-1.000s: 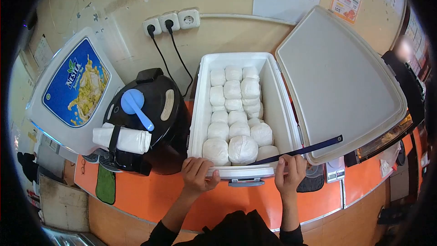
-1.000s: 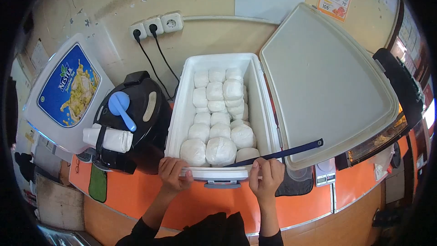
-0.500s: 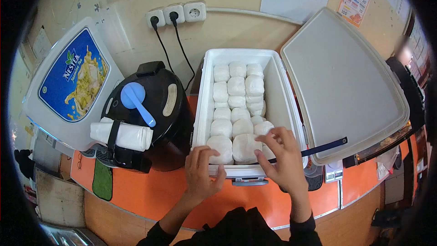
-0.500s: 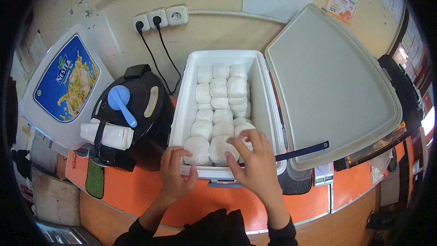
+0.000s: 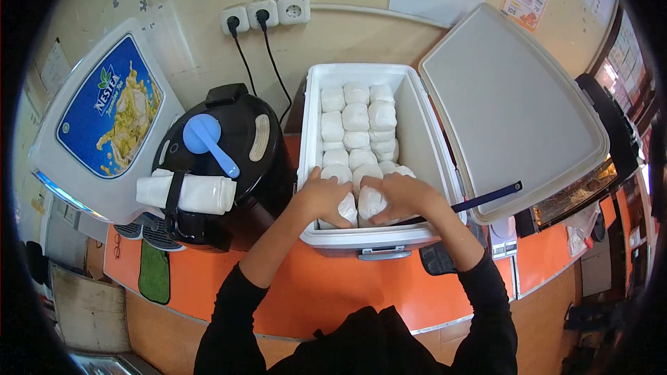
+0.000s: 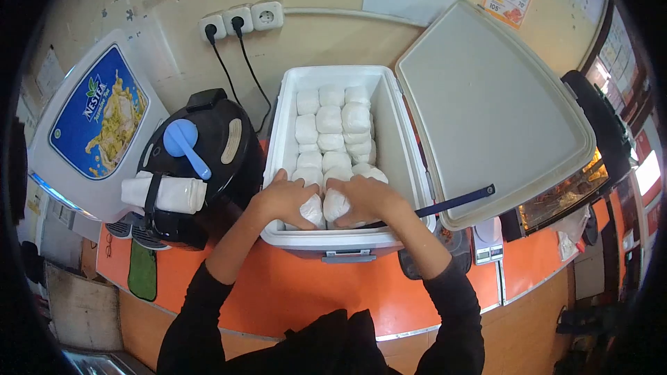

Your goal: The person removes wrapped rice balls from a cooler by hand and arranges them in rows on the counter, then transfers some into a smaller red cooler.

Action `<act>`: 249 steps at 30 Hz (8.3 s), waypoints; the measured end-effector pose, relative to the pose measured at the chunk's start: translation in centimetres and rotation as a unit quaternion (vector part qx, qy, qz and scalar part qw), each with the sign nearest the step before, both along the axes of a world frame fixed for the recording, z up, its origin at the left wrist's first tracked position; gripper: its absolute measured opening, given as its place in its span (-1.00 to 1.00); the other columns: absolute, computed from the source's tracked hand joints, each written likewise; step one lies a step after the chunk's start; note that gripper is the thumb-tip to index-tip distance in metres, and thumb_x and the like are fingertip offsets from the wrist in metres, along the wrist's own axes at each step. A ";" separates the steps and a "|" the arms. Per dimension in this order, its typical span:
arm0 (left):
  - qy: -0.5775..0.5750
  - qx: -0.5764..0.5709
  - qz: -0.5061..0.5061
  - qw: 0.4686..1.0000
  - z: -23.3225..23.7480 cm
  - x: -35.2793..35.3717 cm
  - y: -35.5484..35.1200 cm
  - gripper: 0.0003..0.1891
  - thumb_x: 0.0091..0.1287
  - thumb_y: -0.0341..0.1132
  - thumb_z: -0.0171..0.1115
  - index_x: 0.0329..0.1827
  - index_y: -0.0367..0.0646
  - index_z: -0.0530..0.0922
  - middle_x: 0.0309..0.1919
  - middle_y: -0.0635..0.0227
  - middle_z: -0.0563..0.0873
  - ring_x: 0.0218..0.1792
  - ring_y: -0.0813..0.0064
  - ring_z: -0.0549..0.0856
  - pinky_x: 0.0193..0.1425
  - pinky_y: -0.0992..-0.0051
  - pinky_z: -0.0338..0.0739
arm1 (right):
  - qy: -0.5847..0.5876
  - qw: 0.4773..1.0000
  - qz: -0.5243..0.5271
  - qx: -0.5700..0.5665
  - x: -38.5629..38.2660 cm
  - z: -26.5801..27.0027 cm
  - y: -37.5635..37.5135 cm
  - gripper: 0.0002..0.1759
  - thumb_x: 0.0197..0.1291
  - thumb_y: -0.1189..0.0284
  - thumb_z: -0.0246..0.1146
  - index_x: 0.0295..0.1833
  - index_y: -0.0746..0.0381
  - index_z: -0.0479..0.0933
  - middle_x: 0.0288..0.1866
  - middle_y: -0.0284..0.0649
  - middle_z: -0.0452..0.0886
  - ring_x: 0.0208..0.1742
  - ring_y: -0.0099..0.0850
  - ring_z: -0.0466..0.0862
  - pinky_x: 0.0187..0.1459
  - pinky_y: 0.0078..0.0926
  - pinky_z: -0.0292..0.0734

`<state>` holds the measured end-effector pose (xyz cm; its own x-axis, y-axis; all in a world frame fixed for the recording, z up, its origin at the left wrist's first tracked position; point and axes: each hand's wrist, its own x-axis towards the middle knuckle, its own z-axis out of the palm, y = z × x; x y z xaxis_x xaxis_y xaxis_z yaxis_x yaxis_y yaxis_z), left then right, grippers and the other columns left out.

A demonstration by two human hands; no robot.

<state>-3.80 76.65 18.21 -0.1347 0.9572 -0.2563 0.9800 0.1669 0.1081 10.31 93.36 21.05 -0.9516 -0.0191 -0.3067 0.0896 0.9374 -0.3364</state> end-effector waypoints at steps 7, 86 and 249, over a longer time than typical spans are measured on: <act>-0.016 0.002 -0.002 1.000 1.0 0.5 -0.6 -0.22 0.01 0.27 0.32 0.28 0.08 0.47 -0.15 0.03 0.66 -0.11 0.11 0.67 0.12 0.23 0.24 | 0.291 0.931 -0.097 -0.196 6.8 7.2 0.2 -0.19 -0.19 0.10 0.52 0.19 0.18 0.39 -0.24 0.02 0.65 -0.13 -0.11 0.72 -0.13 -0.22 0.65; -0.038 -0.077 0.184 0.979 -2.5 -3.7 8.0 -0.20 -0.11 -0.02 0.49 0.29 -0.09 0.51 0.22 0.01 0.59 0.18 0.03 0.62 0.18 0.19 0.56 | -0.151 0.967 -0.124 0.166 -5.1 -6.0 5.3 0.20 -0.35 -0.09 0.57 0.48 0.09 0.24 0.27 0.09 0.53 0.23 0.04 0.57 0.23 -0.11 0.51; -0.678 0.528 0.241 0.452 3.2 6.8 -11.5 -0.45 0.36 -0.23 0.22 0.33 -0.27 0.28 0.21 0.12 0.42 0.25 0.26 0.49 0.22 0.31 0.53 | 0.097 0.991 0.010 -0.089 -3.3 9.0 -5.0 -0.20 -0.15 0.25 0.49 0.29 0.01 0.34 -0.07 0.11 0.58 0.01 0.20 0.53 0.07 -0.02 0.50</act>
<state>2.96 65.18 21.43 -0.7960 0.5865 0.1496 -0.2283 -0.5198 0.8232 6.97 88.34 30.05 -0.9912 -0.0767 -0.1075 -0.0119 0.8626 -0.5058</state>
